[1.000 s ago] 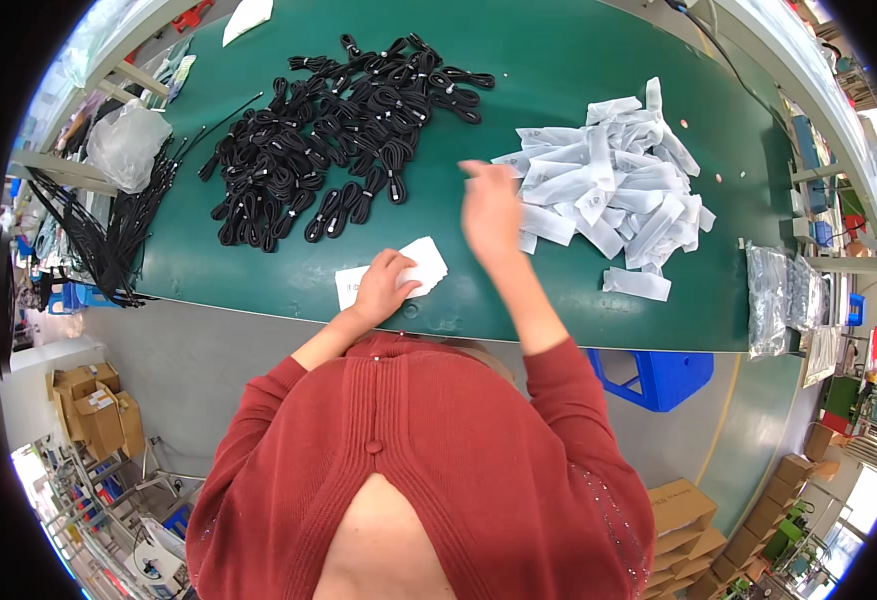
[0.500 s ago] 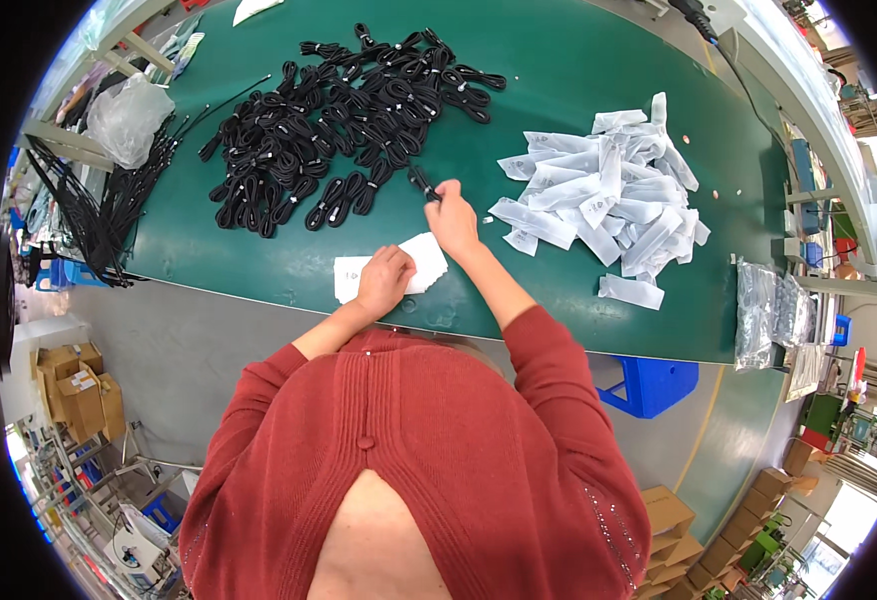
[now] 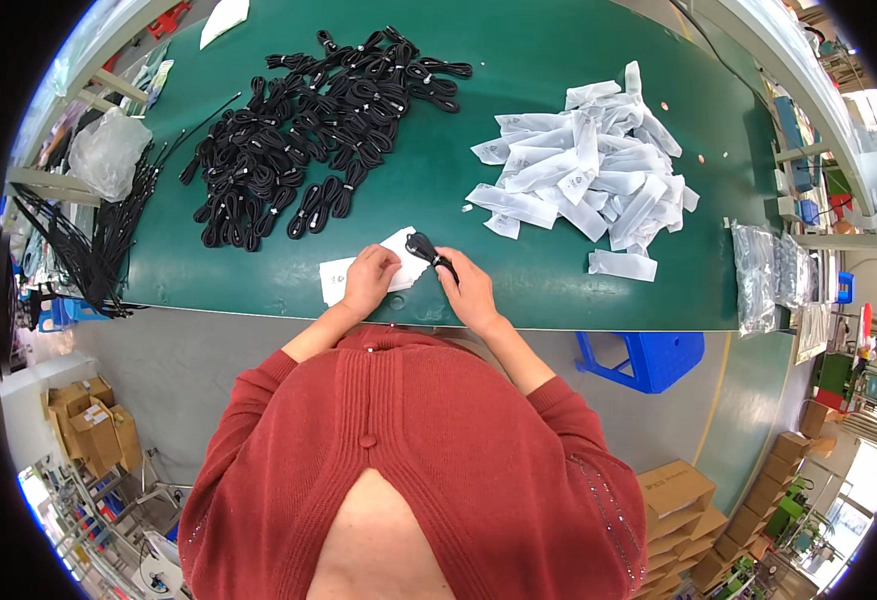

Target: The person repeatedly picks up black cables from a pile on a green table and places them into small white plastic bags. The person handles the items one at a time, inserting each cable into a bag and then setting the packaged item aside. The task involves repetitive pick-and-place motions without the use of tools.

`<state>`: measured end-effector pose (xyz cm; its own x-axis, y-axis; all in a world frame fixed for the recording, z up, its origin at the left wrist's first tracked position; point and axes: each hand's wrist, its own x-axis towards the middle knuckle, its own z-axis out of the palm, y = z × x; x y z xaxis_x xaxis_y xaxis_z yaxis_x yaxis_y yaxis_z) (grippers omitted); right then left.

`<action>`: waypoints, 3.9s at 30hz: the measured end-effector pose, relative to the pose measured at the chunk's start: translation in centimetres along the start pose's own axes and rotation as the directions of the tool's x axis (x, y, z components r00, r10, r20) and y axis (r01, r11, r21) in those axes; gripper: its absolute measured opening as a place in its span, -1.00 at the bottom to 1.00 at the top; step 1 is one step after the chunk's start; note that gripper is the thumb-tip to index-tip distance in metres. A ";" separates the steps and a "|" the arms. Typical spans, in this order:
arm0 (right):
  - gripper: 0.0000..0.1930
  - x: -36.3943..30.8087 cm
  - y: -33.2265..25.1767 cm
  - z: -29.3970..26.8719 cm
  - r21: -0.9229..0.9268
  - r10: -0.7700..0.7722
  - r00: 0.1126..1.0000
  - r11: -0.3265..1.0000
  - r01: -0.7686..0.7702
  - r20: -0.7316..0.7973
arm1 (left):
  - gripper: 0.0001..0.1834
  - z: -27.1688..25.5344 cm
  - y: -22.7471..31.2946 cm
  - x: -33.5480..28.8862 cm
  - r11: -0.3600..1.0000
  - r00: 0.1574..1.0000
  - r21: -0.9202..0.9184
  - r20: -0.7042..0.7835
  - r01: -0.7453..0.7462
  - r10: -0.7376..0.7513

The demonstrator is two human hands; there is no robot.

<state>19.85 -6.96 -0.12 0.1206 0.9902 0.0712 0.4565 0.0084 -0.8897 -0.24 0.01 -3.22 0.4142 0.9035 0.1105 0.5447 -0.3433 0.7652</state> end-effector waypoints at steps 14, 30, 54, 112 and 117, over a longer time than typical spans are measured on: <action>-0.77 0.5 0.3 -1.4 -0.049 0.113 0.914 0.994 -0.102 0.389 | -0.89 -1.1 0.3 -0.1 0.965 1.000 -0.262 -0.007 -0.005 0.003; -0.64 3.1 -4.3 -0.3 0.417 -0.030 0.999 0.908 0.032 -0.011 | -0.91 -3.7 6.1 3.7 0.914 0.994 -0.396 -0.091 -0.084 0.052; -0.67 17.1 -1.7 10.7 -0.431 -0.410 0.811 0.697 0.573 0.417 | -0.86 0.6 0.5 0.5 0.977 0.996 0.196 -0.028 -0.081 0.089; -0.86 6.3 -4.8 -3.1 -0.058 -0.410 0.891 0.911 0.407 -0.192 | -0.89 -3.1 5.9 5.6 0.642 0.994 -0.762 0.015 0.084 -0.113; -0.81 6.5 -6.7 -6.0 0.059 -0.208 0.976 0.976 0.212 -0.066 | -0.85 -2.3 6.1 5.5 0.484 0.974 -0.848 0.159 0.218 -0.159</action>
<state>22.89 -1.39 9.07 0.0813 0.9553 0.2843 0.4187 0.2261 -0.8795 3.66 3.53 3.54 0.4329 0.8940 -0.1154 -0.2646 0.2484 0.9318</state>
